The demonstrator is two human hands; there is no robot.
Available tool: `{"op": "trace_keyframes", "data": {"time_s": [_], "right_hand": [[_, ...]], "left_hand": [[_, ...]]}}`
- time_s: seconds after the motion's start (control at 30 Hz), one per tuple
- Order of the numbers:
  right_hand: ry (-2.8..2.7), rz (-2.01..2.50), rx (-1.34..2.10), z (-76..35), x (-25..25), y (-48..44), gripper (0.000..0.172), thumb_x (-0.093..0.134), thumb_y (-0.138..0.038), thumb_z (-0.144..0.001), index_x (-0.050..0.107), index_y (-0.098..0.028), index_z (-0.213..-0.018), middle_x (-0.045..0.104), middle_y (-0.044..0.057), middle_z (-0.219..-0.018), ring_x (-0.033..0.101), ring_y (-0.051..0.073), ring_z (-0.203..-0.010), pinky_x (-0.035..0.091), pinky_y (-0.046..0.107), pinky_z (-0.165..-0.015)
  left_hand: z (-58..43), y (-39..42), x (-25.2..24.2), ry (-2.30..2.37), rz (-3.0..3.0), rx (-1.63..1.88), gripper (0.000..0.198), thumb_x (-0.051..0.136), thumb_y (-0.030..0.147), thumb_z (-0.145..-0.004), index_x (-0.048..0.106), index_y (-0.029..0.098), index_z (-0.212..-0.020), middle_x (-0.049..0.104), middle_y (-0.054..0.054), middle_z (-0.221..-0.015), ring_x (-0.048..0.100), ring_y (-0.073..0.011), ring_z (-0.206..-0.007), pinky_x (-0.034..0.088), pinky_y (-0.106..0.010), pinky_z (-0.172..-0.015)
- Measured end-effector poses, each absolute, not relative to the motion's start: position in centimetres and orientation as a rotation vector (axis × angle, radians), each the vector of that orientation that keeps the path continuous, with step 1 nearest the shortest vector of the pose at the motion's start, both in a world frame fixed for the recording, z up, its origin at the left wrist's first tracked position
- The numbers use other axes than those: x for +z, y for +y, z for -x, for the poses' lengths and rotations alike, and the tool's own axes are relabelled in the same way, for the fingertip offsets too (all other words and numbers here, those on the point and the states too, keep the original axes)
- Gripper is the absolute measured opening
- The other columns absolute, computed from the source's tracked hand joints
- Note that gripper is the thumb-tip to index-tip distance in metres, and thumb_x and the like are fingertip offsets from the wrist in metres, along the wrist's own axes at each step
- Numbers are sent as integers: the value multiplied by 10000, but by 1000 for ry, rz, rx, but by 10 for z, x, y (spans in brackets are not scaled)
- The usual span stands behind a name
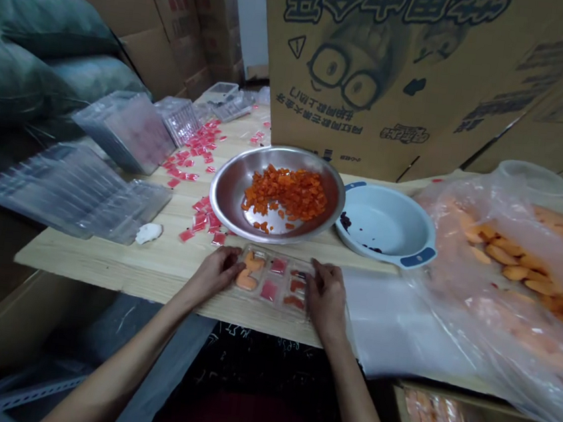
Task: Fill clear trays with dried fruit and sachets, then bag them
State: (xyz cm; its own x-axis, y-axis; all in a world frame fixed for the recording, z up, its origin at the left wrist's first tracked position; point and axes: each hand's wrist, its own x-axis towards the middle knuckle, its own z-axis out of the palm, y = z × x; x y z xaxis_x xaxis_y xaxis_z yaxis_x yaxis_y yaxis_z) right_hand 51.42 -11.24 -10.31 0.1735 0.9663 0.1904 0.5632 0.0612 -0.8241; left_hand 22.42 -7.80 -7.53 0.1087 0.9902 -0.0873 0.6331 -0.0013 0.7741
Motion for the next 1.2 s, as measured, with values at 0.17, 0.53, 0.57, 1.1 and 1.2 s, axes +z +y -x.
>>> {"op": "trace_keyframes", "data": {"time_s": [0.17, 0.53, 0.57, 1.1, 1.2], "right_hand": [[-1504, 1597, 638, -517, -103, -105, 432, 624, -373, -915, 718, -122, -1254, 620, 122, -1030, 582, 235, -830, 542, 419, -804], [-1720, 1929, 302, -565, -64, -190, 385, 590, -402, -1026, 678, -146, -1299, 629, 168, -1185, 636, 316, -1059, 560, 473, -934], [-1782, 2022, 258, -570, -63, -198, 326, 613, -374, -1010, 710, -135, -1209, 634, 172, -1137, 635, 328, -1033, 559, 479, -917], [-1473, 1983, 954, -631, -56, -176, 366, 752, -495, -764, 641, -190, -596, 577, -9, -531, 476, 125, -515, 364, 258, -520], [-1321, 1866, 1102, -641, -56, -179, 574, 761, -729, -681, 672, -165, -623, 618, 19, -554, 505, 132, -511, 407, 265, -503]], "left_hand": [[-241, -97, -70, 1405, -1308, 809, 459, 876, 380, -715, 610, 187, -1036, 698, -40, -910, 659, -202, -793, 513, -340, -750], [-269, -161, -67, 1098, -386, 840, 472, 910, 235, -731, 729, 204, -1166, 791, -105, -1220, 766, -259, -1110, 632, -314, -885], [-270, -163, -67, 1089, -358, 853, 488, 901, 227, -742, 723, 217, -1196, 786, -104, -1237, 759, -272, -1135, 639, -340, -907], [-282, -186, -75, 1014, -299, 948, 574, 922, 258, -726, 700, 276, -1255, 740, -92, -1331, 705, -319, -1240, 652, -433, -957], [-290, -187, -71, 1011, -281, 928, 589, 939, 263, -703, 701, 253, -1241, 738, -116, -1331, 691, -330, -1261, 652, -413, -944]]}}
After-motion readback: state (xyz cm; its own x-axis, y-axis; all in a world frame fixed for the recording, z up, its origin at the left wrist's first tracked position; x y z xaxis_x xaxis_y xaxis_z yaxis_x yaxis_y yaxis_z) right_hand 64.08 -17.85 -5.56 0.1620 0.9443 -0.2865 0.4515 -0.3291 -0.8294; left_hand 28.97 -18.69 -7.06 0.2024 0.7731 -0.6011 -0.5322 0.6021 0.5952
